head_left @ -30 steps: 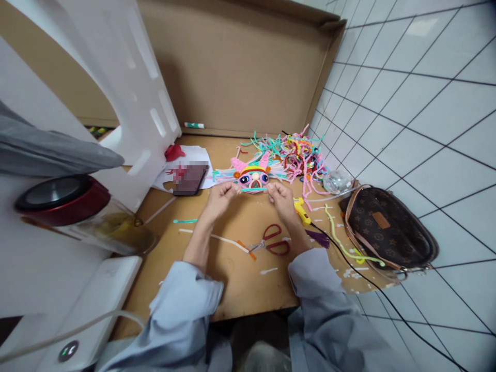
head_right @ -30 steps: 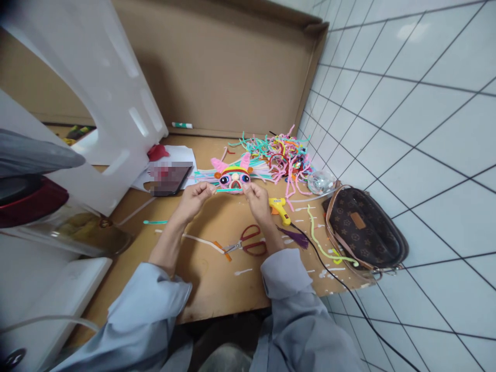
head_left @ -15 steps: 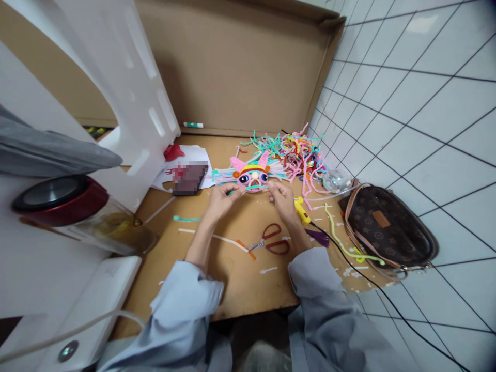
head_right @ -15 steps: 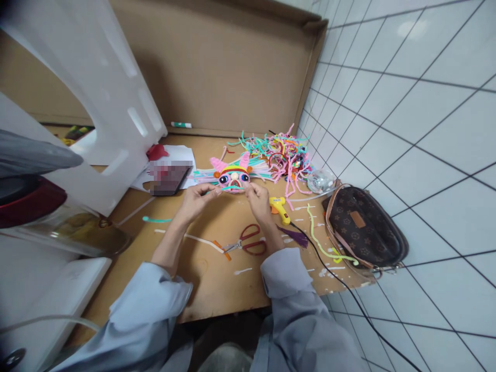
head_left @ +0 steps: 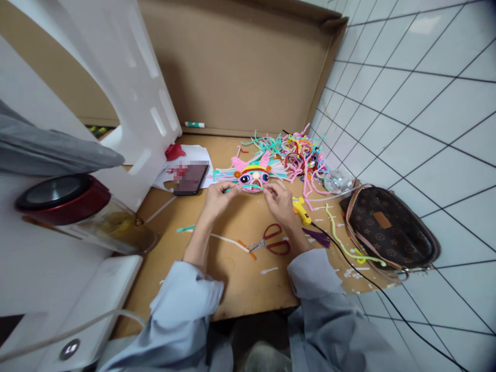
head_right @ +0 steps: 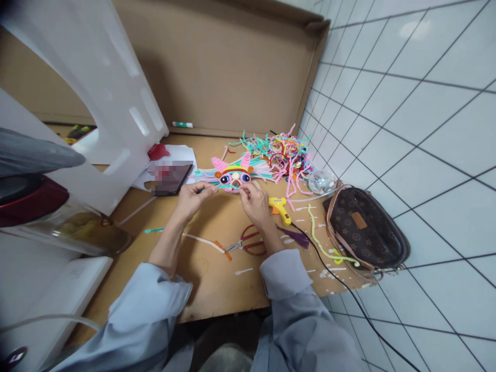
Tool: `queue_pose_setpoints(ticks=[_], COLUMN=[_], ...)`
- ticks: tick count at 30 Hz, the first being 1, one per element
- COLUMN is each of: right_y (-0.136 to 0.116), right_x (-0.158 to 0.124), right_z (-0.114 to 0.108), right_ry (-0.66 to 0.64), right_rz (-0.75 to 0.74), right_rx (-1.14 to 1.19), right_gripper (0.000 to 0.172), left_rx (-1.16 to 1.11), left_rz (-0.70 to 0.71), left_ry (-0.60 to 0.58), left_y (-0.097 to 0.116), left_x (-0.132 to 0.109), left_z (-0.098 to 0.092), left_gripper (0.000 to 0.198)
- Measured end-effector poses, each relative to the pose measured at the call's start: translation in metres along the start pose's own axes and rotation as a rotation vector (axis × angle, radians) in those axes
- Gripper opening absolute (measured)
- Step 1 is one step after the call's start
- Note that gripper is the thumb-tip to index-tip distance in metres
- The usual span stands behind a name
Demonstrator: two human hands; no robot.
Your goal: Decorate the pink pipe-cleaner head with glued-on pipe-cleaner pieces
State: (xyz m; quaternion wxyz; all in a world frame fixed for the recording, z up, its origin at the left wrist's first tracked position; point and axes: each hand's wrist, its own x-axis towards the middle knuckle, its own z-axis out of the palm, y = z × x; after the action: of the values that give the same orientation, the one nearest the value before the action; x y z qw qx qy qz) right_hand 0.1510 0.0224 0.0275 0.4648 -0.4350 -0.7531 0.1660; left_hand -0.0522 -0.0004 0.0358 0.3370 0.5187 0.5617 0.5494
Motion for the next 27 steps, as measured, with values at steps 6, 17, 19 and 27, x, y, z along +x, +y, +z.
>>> queue_pose_setpoints(ticks=[6, 17, 19, 27], right_y=[-0.001, -0.003, -0.003, 0.003], right_x=[-0.001, -0.001, 0.0, 0.001], right_z=[-0.001, 0.001, -0.001, -0.007], right_ry=[-0.03, 0.006, 0.0, -0.017], right_rz=[-0.072, 0.041, 0.068, 0.011], right_rx=[-0.127, -0.136, -0.139, -0.266], right_gripper=[0.021, 0.019, 0.019, 0.023], left_rx=[0.016, 0.034, 0.023, -0.017], left_rz=[-0.002, -0.011, -0.012, -0.054], left_ry=[-0.01, -0.105, -0.186, -0.3], left_y=[0.003, -0.004, -0.002, 0.006], left_x=[-0.001, -0.001, -0.002, -0.003], left_z=[0.0, 0.002, 0.0, -0.007], left_gripper=[0.041, 0.038, 0.041, 0.04])
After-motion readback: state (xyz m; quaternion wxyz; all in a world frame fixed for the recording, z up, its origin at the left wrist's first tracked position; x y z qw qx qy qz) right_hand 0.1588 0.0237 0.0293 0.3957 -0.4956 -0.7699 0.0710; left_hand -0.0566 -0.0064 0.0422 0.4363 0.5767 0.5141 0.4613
